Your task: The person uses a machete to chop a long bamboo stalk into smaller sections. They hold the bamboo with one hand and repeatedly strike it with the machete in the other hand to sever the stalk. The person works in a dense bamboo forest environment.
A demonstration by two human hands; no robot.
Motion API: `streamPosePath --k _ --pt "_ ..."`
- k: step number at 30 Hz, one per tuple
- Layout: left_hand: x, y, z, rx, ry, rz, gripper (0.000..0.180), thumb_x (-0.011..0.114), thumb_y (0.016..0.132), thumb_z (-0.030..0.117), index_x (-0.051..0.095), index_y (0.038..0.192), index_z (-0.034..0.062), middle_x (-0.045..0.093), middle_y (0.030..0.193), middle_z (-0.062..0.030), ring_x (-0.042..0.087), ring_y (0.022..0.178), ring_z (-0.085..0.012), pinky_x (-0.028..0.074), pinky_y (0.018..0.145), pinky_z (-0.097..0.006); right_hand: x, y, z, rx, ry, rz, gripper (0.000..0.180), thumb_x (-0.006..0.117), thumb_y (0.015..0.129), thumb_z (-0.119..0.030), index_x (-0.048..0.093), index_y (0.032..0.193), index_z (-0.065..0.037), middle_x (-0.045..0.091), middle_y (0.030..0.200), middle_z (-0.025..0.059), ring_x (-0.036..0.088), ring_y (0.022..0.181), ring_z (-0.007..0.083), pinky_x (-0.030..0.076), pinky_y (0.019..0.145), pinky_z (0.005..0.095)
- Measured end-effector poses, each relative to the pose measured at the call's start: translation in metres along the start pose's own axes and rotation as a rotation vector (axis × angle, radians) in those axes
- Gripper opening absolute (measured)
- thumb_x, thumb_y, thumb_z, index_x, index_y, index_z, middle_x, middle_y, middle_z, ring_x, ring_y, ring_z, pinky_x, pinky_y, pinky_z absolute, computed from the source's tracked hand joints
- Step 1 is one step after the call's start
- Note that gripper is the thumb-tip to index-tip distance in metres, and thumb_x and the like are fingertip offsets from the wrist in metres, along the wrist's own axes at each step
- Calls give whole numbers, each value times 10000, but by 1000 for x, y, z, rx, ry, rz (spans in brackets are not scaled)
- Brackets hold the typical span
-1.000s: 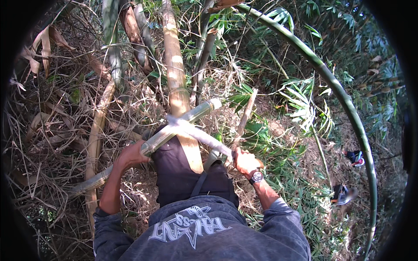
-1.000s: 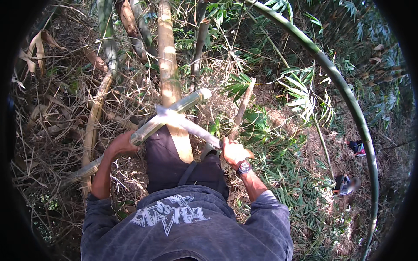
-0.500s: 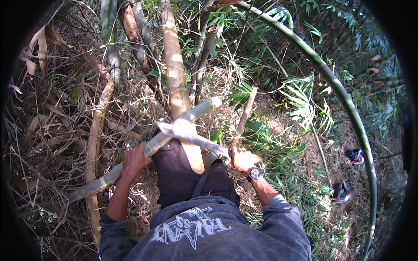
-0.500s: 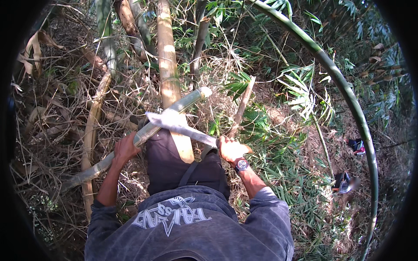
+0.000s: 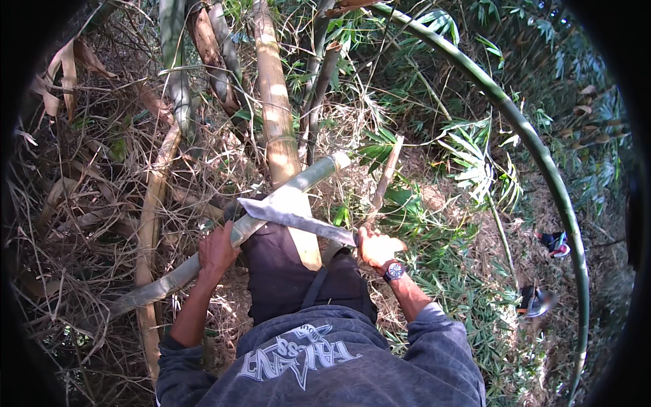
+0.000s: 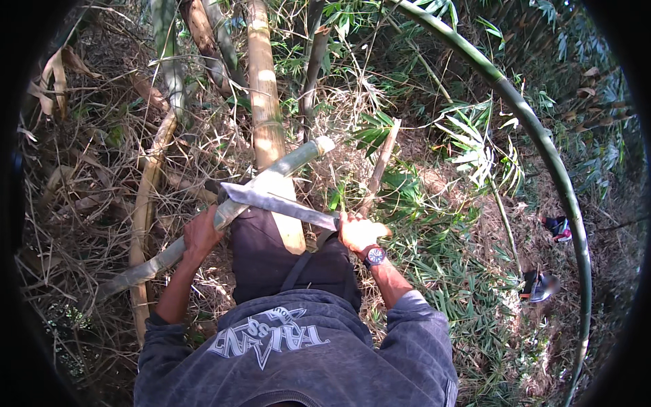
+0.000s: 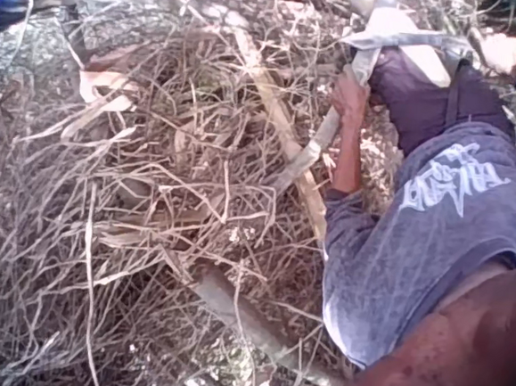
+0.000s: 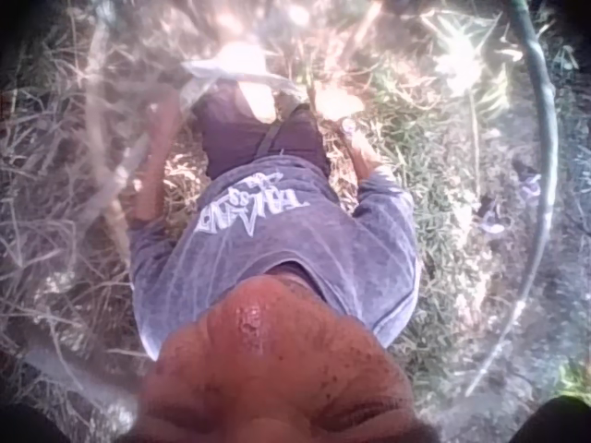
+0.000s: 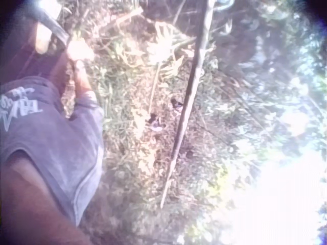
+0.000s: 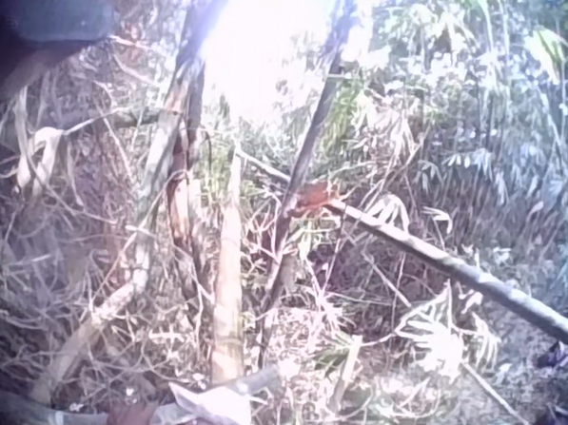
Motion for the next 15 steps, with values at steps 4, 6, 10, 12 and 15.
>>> streamPosePath --k 4,6,10,12,15 --pt "5 2 0 17 0 40 507 796 672 211 488 1061 106 612 930 -163 631 901 -372 493 741 -485 23 29 66 435 218 166 300 558 849 -311 539 892 -14 659 833 216 663 783 378 529 685 459" --pt "-2 3 3 -18 23 -3 522 794 675 225 491 1084 108 608 924 -164 630 902 -367 494 749 -481 5 28 76 409 275 315 326 592 844 -321 554 901 -2 655 792 225 660 773 389 530 677 472" --pt "-1 3 -10 37 -131 -132 594 781 676 274 484 1158 95 621 985 -196 621 940 -381 488 786 -481 2 4 44 224 220 124 252 538 835 -208 528 982 -4 647 796 252 655 749 410 527 685 501" --pt "-20 16 -24 38 -283 -388 634 774 673 301 475 1189 85 628 1024 -207 616 961 -387 483 806 -486 -27 -5 2 94 42 -111 203 495 869 -189 500 1000 -34 655 914 222 652 813 394 524 690 497" --pt "-17 19 -30 55 -180 -344 653 769 662 332 469 1186 85 639 1058 -194 623 937 -399 480 804 -502 -5 9 18 22 -22 48 224 498 858 -181 518 1011 -19 655 906 230 659 857 368 529 712 474"
Point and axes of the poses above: each hand's wrist, its own y-axis towards the middle knuckle, its own x-axis out of the palm, z = x × y, the point moved 1 cm from there along y, towards the middle knuckle
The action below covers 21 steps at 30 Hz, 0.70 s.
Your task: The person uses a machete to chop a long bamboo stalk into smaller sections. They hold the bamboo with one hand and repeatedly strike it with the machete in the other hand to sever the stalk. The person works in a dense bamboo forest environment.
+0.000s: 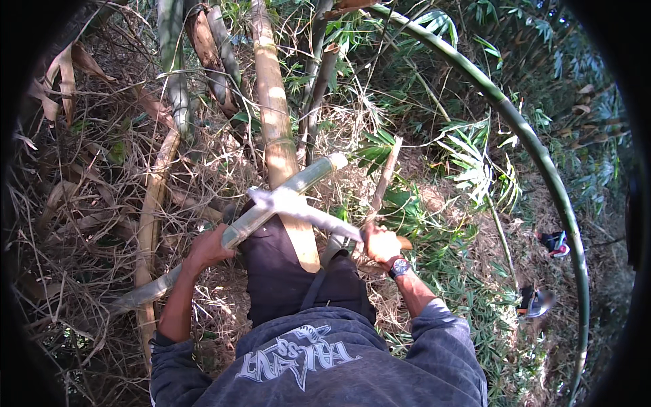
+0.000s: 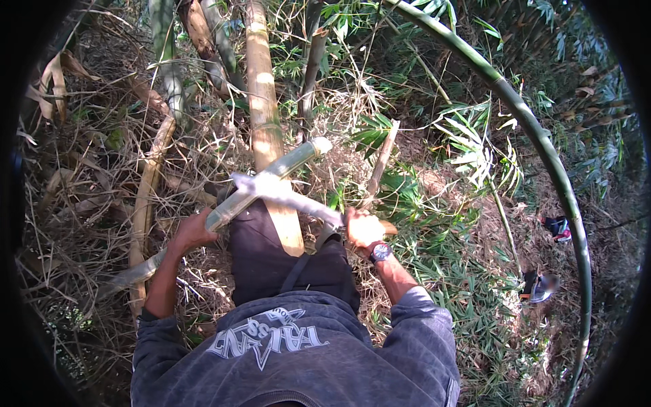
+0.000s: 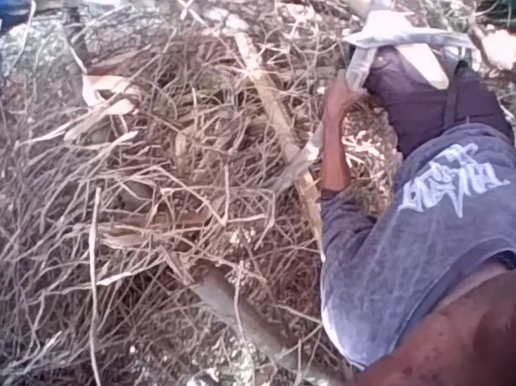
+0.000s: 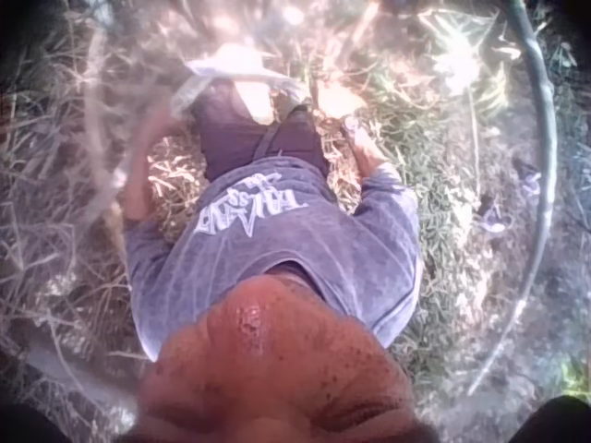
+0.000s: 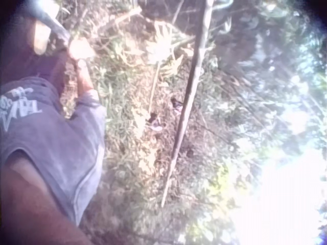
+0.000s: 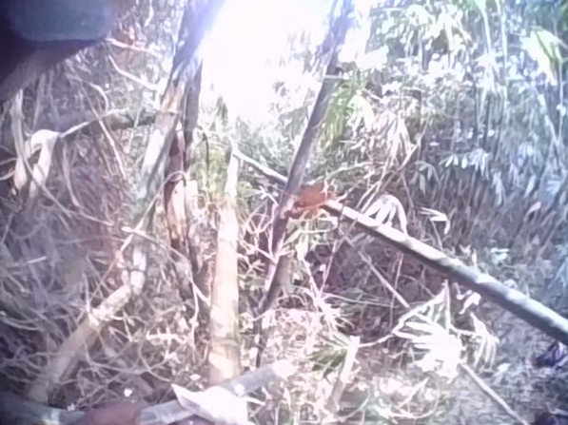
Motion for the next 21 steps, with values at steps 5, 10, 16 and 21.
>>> streamPosePath --k 5,10,16,21 --pt "25 -7 15 -2 188 233 650 790 665 249 456 1207 117 626 976 -190 636 901 -376 494 761 -495 34 34 98 285 -2 283 187 499 862 -198 565 889 -25 637 657 172 653 622 329 529 587 435" --pt "40 -15 18 -31 207 354 636 804 660 189 462 1191 117 588 942 -152 619 906 -357 494 746 -481 -10 3 19 72 85 1 229 424 901 -220 520 974 -26 661 862 191 664 769 359 533 671 467" --pt "37 -8 22 -16 205 358 664 809 657 181 458 1217 115 584 936 -148 615 900 -346 487 754 -460 27 30 50 230 226 169 209 547 827 -210 516 872 -9 639 745 191 647 723 362 521 635 448" --pt "43 -7 23 -33 258 414 688 820 634 164 472 1225 110 581 942 -140 607 900 -330 485 761 -437 4 17 34 279 305 183 202 559 808 -181 540 930 -21 660 787 199 665 756 367 532 686 441"
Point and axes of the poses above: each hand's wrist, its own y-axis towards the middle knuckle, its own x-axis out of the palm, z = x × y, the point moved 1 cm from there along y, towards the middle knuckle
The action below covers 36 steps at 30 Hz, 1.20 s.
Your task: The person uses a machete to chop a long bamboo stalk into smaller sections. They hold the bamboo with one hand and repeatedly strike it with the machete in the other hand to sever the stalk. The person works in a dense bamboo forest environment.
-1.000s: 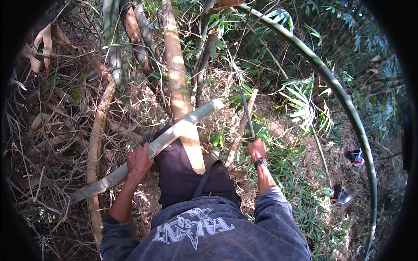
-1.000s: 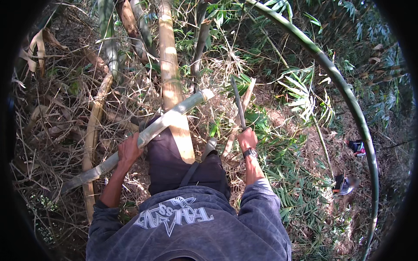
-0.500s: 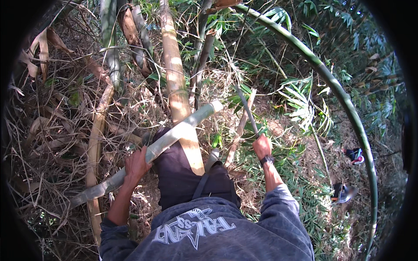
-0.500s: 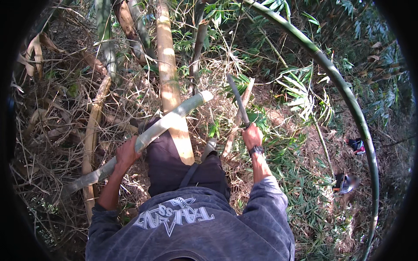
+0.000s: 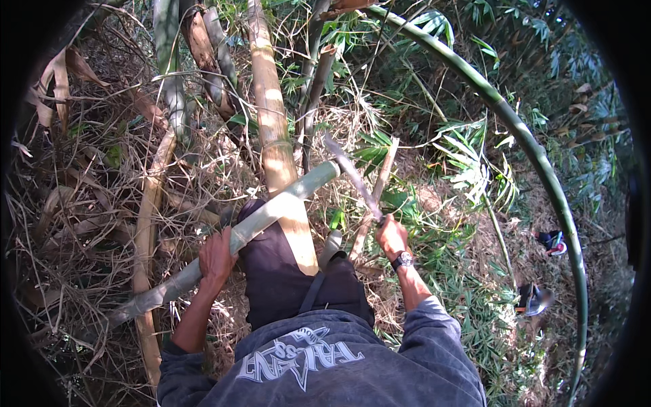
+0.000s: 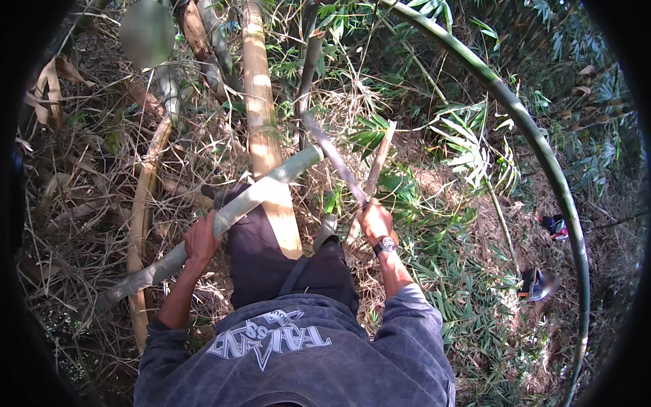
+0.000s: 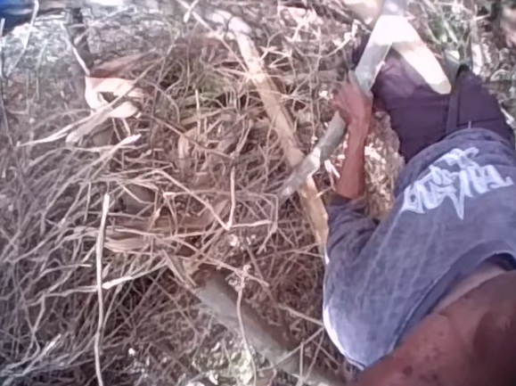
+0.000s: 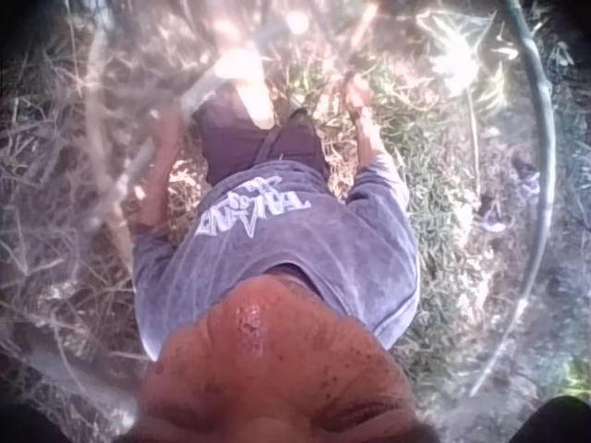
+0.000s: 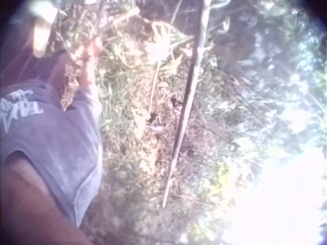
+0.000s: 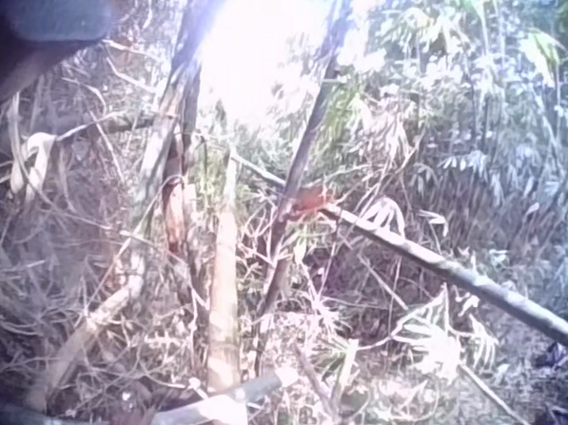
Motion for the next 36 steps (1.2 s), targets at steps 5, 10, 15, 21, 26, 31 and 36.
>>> streamPosePath --k 5,10,15,21,26,31,36 --pt "4 2 3 15 -19 80 710 822 620 144 475 1238 114 578 944 -130 599 884 -319 483 772 -410 8 -15 -32 -310 -286 -294 294 513 857 -225 510 1071 -23 644 933 224 651 875 368 525 738 460" --pt "2 8 17 43 11 109 719 825 622 151 476 1251 126 569 961 -124 593 900 -307 473 792 -408 41 32 80 39 -200 272 228 550 847 -234 565 863 -8 647 697 188 665 672 332 535 601 446" --pt "17 4 4 -38 51 194 710 820 634 168 484 1258 127 559 982 -121 581 929 -299 454 822 -413 0 -11 -8 -188 -181 -122 219 510 854 -219 531 991 -50 672 861 174 671 767 349 535 670 472" --pt "16 6 0 -46 4 148 701 805 642 231 487 1253 101 555 992 -127 569 957 -308 435 839 -417 16 10 2 -130 -165 -70 226 550 797 -175 530 956 -16 657 785 215 663 729 359 528 663 456" --pt "6 18 -2 21 2 50 638 766 646 229 477 1185 46 542 1018 -174 570 965 -342 439 851 -431 18 31 66 -69 -164 334 162 551 780 -156 573 829 -3 630 682 240 636 628 386 510 590 467" --pt "-1 31 -30 59 -230 -279 612 768 636 228 448 1120 34 506 1081 -176 576 1003 -399 472 827 -517 2 -11 -25 -303 -257 -200 273 484 865 -241 519 1024 -22 664 892 217 667 826 357 532 700 459" --pt "-5 23 -17 22 -117 -200 622 792 622 213 434 1103 50 499 1087 -166 600 938 -398 493 797 -504 26 15 4 -349 -265 -36 236 522 828 -203 530 992 -35 653 739 194 662 704 356 528 646 462"
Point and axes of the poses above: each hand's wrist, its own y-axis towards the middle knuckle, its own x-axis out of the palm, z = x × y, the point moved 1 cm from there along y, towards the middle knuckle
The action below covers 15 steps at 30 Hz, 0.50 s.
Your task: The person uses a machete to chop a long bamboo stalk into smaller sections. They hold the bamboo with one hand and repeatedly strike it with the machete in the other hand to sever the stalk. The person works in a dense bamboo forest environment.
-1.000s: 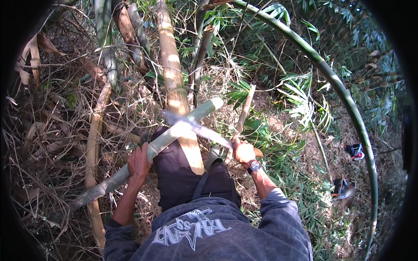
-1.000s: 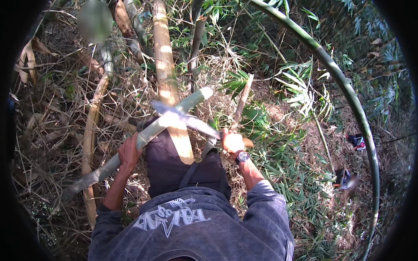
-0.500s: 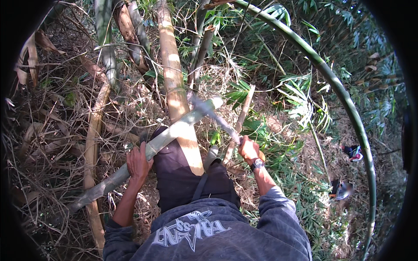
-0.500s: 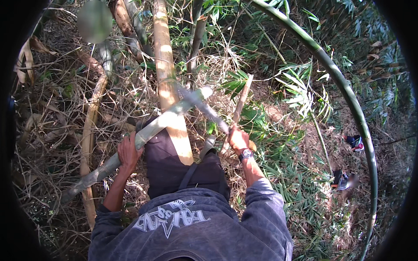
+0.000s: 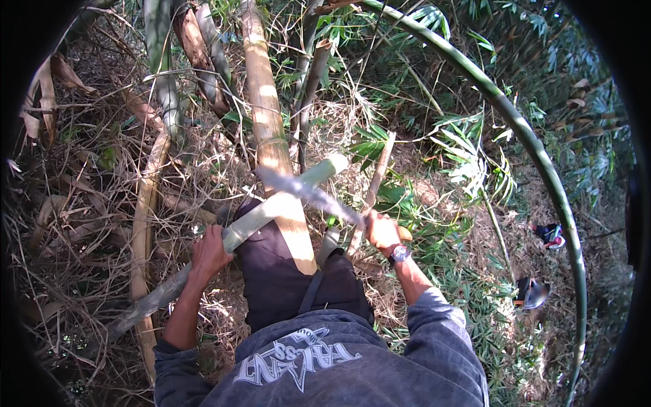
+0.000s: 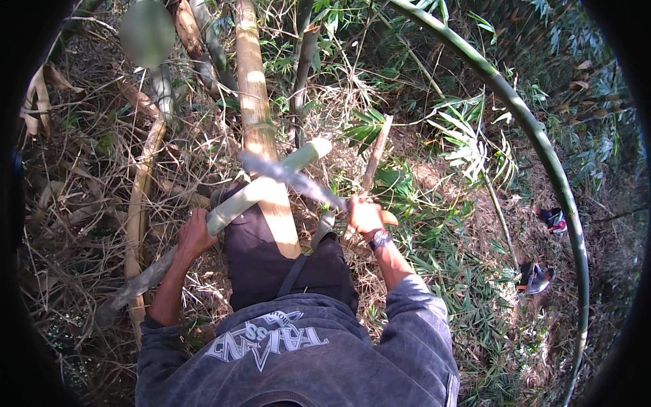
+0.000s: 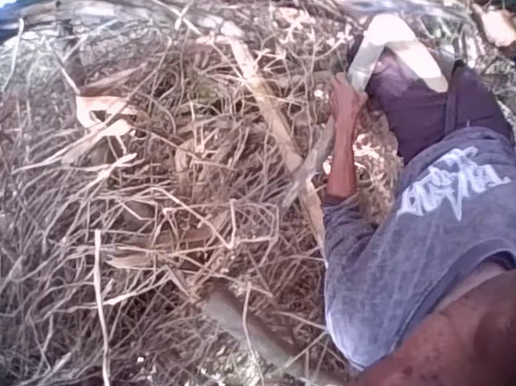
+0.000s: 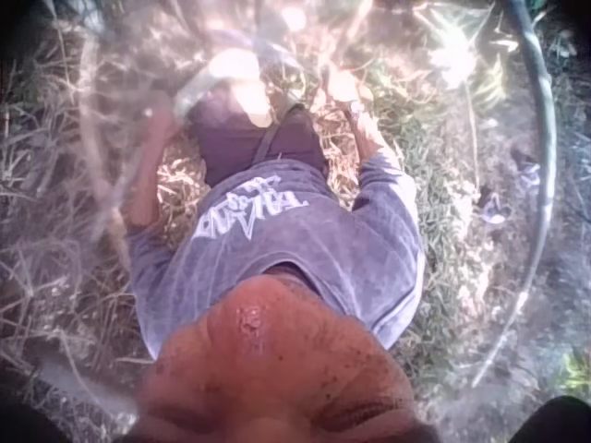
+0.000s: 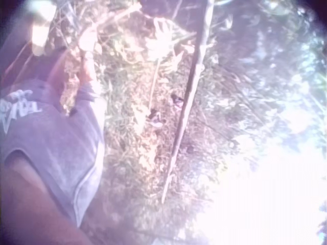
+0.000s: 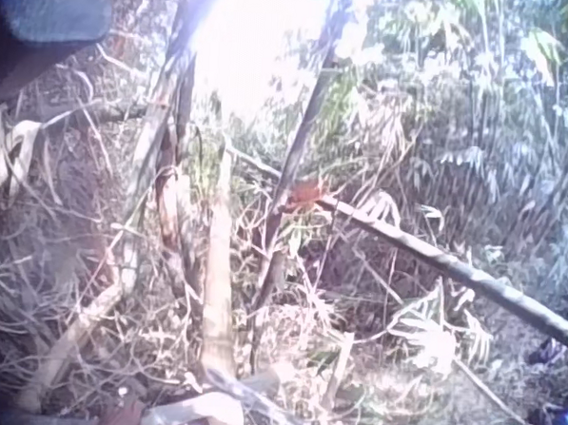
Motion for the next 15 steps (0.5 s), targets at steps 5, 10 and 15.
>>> streamPosePath --k 5,10,15 --pt "-2 2 9 22 25 37 576 807 625 186 457 1063 52 495 1060 -158 616 893 -393 510 764 -497 8 6 61 469 148 205 164 555 789 -157 580 822 2 610 609 200 630 571 365 513 531 442" --pt "-1 -1 9 -45 29 133 561 835 621 166 477 1044 75 492 1029 -143 625 878 -378 518 730 -483 -34 -17 -32 4 168 -195 278 579 808 -236 551 1023 -61 673 822 182 671 745 361 528 646 482" --pt "-3 3 6 -35 45 179 574 838 608 165 474 1044 80 490 1018 -138 628 859 -364 519 703 -453 -3 -1 2 205 145 -16 241 579 815 -227 569 904 -3 660 769 213 674 735 345 534 634 464"
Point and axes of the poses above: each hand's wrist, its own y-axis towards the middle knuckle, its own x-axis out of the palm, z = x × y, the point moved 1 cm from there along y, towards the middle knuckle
